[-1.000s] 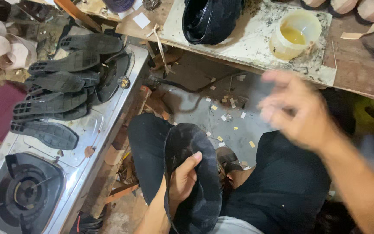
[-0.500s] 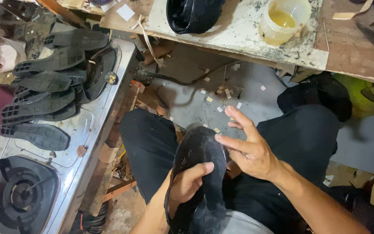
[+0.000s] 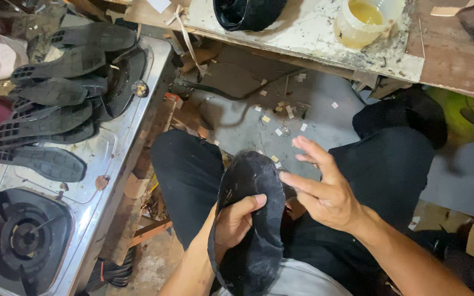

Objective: The person sits on the workshop floor holding a black rubber shoe sole component on their lap. They repeatedly bend and flex the rubber piece, dip their fingers into a cup of yellowish glue on the table, and rub the liquid along the edges and surface of the sole, working the material around its full circumference.

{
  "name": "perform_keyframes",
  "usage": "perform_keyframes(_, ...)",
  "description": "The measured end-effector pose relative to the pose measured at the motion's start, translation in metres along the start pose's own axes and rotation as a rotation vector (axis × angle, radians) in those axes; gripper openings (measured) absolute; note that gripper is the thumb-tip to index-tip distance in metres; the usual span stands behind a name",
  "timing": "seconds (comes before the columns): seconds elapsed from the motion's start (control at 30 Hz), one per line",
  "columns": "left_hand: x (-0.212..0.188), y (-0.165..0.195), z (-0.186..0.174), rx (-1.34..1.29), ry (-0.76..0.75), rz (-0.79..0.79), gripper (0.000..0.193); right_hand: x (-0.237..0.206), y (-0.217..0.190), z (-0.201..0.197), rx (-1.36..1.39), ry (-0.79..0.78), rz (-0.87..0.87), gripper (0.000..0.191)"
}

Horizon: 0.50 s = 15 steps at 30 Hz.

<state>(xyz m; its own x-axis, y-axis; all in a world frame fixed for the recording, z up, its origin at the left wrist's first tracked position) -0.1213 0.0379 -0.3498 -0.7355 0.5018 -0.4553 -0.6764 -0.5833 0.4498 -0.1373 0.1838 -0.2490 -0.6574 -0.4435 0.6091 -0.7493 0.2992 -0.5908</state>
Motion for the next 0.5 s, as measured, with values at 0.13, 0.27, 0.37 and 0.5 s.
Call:
perform_keyframes(0.13,-0.001,0.018,-0.002,0.013,0.034,0.155,0.037,0.002,-0.005,0.005,-0.077,-0.056,-0.038,0.048)
perform_keyframes(0.27,-0.002,0.018,-0.001,0.013,0.052,0.087,0.034,0.003,-0.009,-0.001,-0.155,-0.010,-0.088,0.044)
perform_keyframes(0.37,-0.004,0.025,-0.001,0.032,0.079,0.118,0.033,0.002,-0.011,0.007,-0.250,-0.037,-0.121,0.047)
perform_keyframes(0.5,-0.005,0.034,-0.006,0.127,0.146,0.189,0.031,0.000,-0.012,0.015,-0.238,-0.060,-0.140,0.045)
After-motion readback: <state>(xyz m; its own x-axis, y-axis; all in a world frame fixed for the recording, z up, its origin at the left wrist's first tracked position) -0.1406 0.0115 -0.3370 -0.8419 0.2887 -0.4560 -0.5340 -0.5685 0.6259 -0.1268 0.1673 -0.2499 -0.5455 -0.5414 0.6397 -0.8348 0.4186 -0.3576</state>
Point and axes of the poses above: each hand's wrist, its own x-axis towards the middle knuckle, its own z-axis out of the palm, y = z × x, the point moved 10 cm from there along x, towards the middle knuckle, and after that the axes turned 9 degrees about -z, right-handed, at the moved point
